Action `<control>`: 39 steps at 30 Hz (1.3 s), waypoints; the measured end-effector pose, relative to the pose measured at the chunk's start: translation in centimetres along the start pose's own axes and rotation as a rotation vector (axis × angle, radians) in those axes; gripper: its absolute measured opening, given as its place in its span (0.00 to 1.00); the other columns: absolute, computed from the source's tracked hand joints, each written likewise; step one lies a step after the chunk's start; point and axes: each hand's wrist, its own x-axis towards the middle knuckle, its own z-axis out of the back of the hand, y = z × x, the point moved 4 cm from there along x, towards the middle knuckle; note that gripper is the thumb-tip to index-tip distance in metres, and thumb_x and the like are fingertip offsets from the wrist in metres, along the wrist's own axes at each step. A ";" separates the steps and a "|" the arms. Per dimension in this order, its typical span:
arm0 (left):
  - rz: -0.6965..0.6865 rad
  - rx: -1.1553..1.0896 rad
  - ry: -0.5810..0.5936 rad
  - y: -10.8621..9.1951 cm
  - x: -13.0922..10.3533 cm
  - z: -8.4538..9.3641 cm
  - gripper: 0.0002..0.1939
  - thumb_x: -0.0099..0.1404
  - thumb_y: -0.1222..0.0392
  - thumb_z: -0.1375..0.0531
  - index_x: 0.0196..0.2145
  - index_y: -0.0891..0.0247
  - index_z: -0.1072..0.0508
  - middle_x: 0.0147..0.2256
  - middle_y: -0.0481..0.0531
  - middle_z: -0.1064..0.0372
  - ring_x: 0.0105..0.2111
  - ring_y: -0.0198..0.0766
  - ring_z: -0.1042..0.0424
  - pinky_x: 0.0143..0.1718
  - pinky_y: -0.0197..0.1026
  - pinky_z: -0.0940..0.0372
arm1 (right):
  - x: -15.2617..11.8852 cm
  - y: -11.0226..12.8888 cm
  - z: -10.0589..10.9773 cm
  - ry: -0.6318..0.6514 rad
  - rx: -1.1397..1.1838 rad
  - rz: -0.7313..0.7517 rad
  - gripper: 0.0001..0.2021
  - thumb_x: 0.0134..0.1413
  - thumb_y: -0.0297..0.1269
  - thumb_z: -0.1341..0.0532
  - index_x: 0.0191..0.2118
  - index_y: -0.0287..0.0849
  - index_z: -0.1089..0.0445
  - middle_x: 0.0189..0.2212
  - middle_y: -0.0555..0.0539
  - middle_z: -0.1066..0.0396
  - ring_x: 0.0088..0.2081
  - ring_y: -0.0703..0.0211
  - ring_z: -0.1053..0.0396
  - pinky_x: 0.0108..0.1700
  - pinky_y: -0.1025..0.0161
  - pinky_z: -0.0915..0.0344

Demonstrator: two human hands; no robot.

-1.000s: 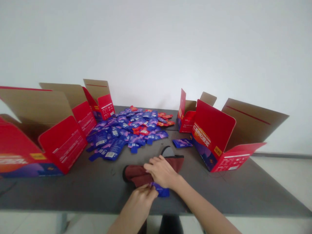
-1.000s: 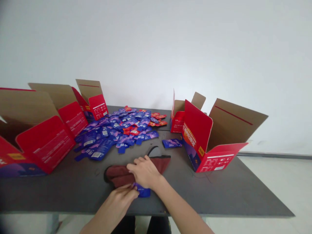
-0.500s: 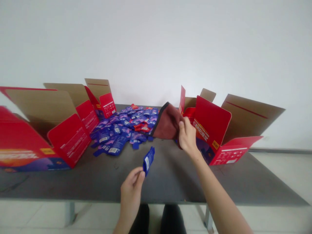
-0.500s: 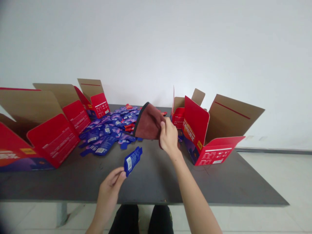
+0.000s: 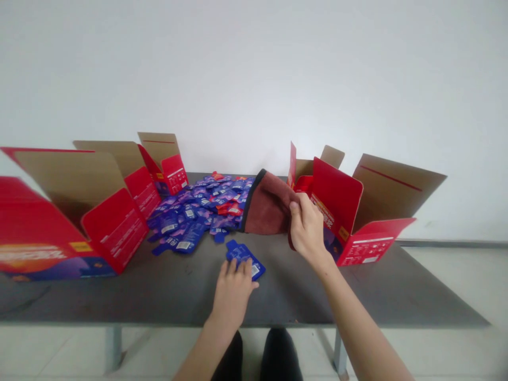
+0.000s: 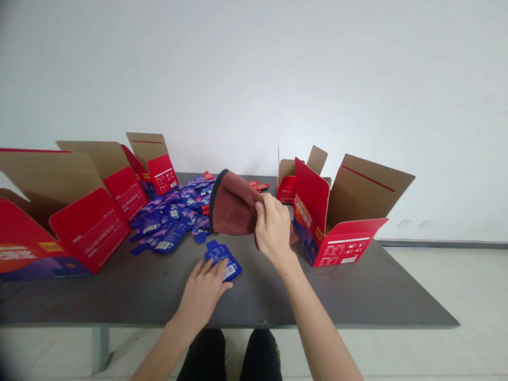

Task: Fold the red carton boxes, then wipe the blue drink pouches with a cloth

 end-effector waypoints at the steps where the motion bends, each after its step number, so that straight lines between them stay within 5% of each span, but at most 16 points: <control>1: -0.029 0.004 0.034 -0.3 0.6 -0.1 0.17 0.61 0.61 0.43 0.48 0.69 0.32 0.44 0.64 0.29 0.46 0.52 0.31 0.48 0.54 0.39 | 0.0 0.2 -0.1 0.013 -0.002 0.012 0.12 0.62 0.37 0.56 0.36 0.43 0.39 0.31 0.47 0.34 0.34 0.56 0.38 0.36 0.62 0.46; 4: -0.116 -0.007 0.064 -0.5 0.9 -0.5 0.14 0.62 0.62 0.44 0.45 0.67 0.29 0.39 0.61 0.27 0.39 0.46 0.27 0.48 0.50 0.38 | -0.7 1.1 -1.2 0.122 -0.028 0.068 0.12 0.62 0.37 0.57 0.38 0.43 0.38 0.32 0.46 0.34 0.36 0.56 0.39 0.38 0.61 0.48; 7: -0.216 0.003 0.080 -0.5 -0.6 -1.1 0.14 0.63 0.67 0.47 0.45 0.67 0.29 0.39 0.61 0.27 0.40 0.44 0.27 0.49 0.48 0.38 | -3.1 2.4 -3.1 0.361 -0.061 0.188 0.11 0.62 0.36 0.55 0.38 0.43 0.37 0.33 0.47 0.34 0.36 0.58 0.39 0.39 0.61 0.49; 11: -0.150 0.043 0.126 0.2 -3.1 -3.1 0.20 0.58 0.77 0.52 0.41 0.62 0.27 0.34 0.58 0.26 0.30 0.40 0.26 0.30 0.36 0.31 | -8.1 4.0 -6.5 0.736 -0.077 0.455 0.07 0.61 0.36 0.52 0.37 0.45 0.38 0.31 0.50 0.35 0.35 0.59 0.40 0.38 0.62 0.52; 14: -0.097 0.055 0.095 0.6 -4.3 -4.6 0.21 0.58 0.77 0.52 0.40 0.60 0.27 0.32 0.56 0.26 0.27 0.39 0.26 0.26 0.33 0.33 | -10.5 3.8 -8.4 0.860 -0.069 0.503 0.05 0.60 0.35 0.51 0.37 0.46 0.39 0.31 0.51 0.35 0.34 0.61 0.40 0.37 0.62 0.53; 20: -0.154 0.068 -0.172 0.7 -6.1 -4.5 0.22 0.60 0.76 0.52 0.47 0.60 0.30 0.40 0.53 0.26 0.33 0.37 0.26 0.35 0.34 0.31 | -11.0 2.5 -10.1 0.889 -0.063 0.498 0.03 0.58 0.33 0.49 0.37 0.46 0.40 0.31 0.52 0.34 0.35 0.61 0.38 0.36 0.62 0.53; 31: -0.272 0.107 0.122 -0.2 -5.7 -3.1 0.25 0.55 0.81 0.54 0.44 0.62 0.30 0.35 0.52 0.27 0.32 0.38 0.26 0.33 0.36 0.30 | -11.2 3.8 -7.7 0.853 -0.048 0.533 0.05 0.60 0.34 0.50 0.35 0.45 0.39 0.29 0.52 0.35 0.33 0.61 0.40 0.36 0.62 0.53; 34: -0.339 0.083 0.061 -0.2 -5.6 -2.9 0.24 0.56 0.81 0.53 0.44 0.65 0.30 0.37 0.54 0.27 0.34 0.40 0.26 0.36 0.39 0.30 | -11.3 3.6 -8.9 0.885 -0.081 0.546 0.04 0.57 0.33 0.49 0.36 0.47 0.38 0.30 0.52 0.34 0.34 0.60 0.39 0.37 0.61 0.52; 39: -0.453 0.010 -0.113 -0.3 -5.0 -2.0 0.20 0.56 0.80 0.53 0.43 0.71 0.29 0.40 0.57 0.27 0.42 0.40 0.28 0.48 0.39 0.35 | -8.0 0.4 -13.0 0.867 -0.196 0.341 0.10 0.60 0.33 0.54 0.41 0.46 0.37 0.35 0.48 0.31 0.37 0.58 0.36 0.39 0.60 0.50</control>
